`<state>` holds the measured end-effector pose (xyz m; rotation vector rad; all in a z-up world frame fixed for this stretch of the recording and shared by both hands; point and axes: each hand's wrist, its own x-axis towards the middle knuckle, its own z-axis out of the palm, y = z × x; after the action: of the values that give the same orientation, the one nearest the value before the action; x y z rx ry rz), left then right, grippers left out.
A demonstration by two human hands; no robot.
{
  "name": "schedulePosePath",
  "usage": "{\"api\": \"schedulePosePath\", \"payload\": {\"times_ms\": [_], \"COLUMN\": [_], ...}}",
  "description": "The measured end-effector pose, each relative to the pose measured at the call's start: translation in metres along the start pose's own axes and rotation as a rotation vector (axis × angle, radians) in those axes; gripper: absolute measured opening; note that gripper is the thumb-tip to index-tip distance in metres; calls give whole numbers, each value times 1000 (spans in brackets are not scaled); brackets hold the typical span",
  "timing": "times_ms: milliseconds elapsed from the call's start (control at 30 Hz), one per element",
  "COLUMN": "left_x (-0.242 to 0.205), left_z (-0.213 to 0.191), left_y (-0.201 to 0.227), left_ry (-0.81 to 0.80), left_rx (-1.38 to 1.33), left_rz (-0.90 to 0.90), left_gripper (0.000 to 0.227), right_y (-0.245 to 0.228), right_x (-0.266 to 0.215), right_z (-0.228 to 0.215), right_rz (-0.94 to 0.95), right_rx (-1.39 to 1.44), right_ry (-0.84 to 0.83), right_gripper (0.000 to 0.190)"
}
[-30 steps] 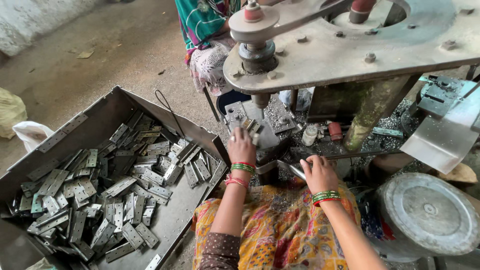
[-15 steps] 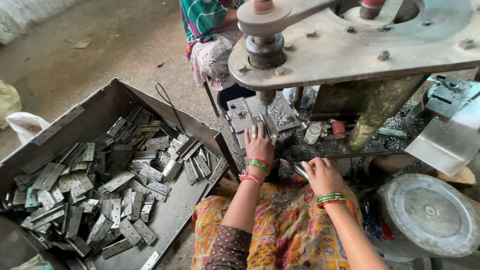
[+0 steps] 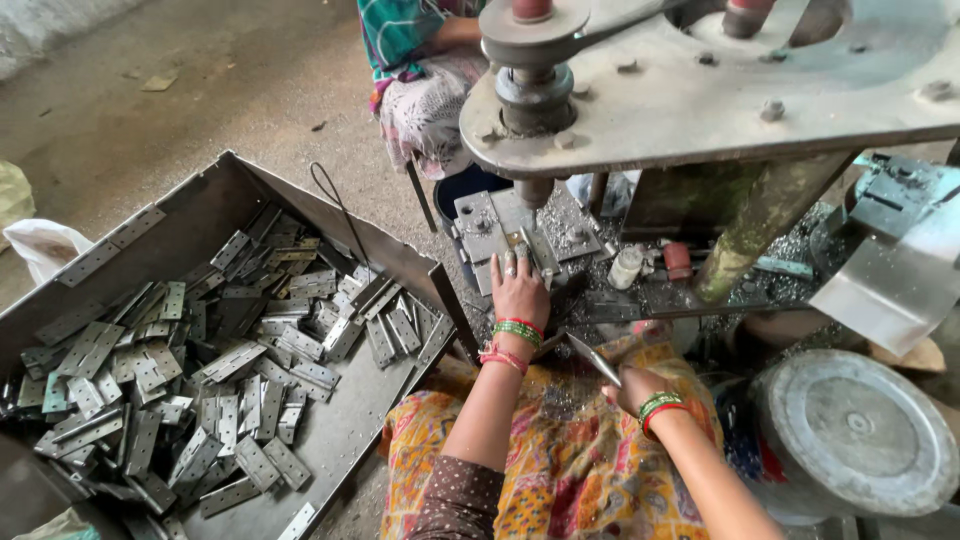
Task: The person sits on the floor and repeatedly picks rectangular metal pieces from a bin, places them under a press, and activates the machine to punch holes. Processed pieces are returned to the bin.
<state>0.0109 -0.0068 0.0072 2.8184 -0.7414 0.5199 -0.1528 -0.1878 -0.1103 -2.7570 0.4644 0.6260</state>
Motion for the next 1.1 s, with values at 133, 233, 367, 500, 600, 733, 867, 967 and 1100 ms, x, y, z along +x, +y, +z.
{"api": "schedulePosePath", "payload": {"times_ms": [133, 233, 367, 500, 600, 733, 867, 967, 1100], "left_x": [10, 17, 24, 3, 20, 25, 35, 30, 6], "left_z": [2, 9, 12, 8, -2, 3, 8, 10, 12], "left_y": [-3, -6, -8, -8, -12, -18, -21, -20, -19], "left_ry": [-144, -156, -48, -145, -192, -164, -126, -111, -123], "left_rx": [21, -14, 10, 15, 4, 21, 9, -2, -80], "left_rz": [-40, -64, -39, -41, -33, -49, -57, -49, -63], "left_gripper": [32, 34, 33, 31, 30, 30, 32, 33, 36], "right_y": [-14, -20, -19, -20, -29, -31, -16, 2, 7], "right_x": [9, 0, -27, -44, -23, -11, -9, -8, -9], "right_z": [-43, -47, -20, -12, -54, -68, -34, -1, 22], "right_rz": [40, 2, 76, 32, 39, -32, -13, 59, -22], "right_rx": [-75, -124, 116, 92, -65, 28, 48, 60, 188], "right_ry": [5, 7, -39, -19, -59, 98, 4, -21, 63], "right_gripper": [38, 41, 41, 46, 52, 50, 48, 49, 44]}}
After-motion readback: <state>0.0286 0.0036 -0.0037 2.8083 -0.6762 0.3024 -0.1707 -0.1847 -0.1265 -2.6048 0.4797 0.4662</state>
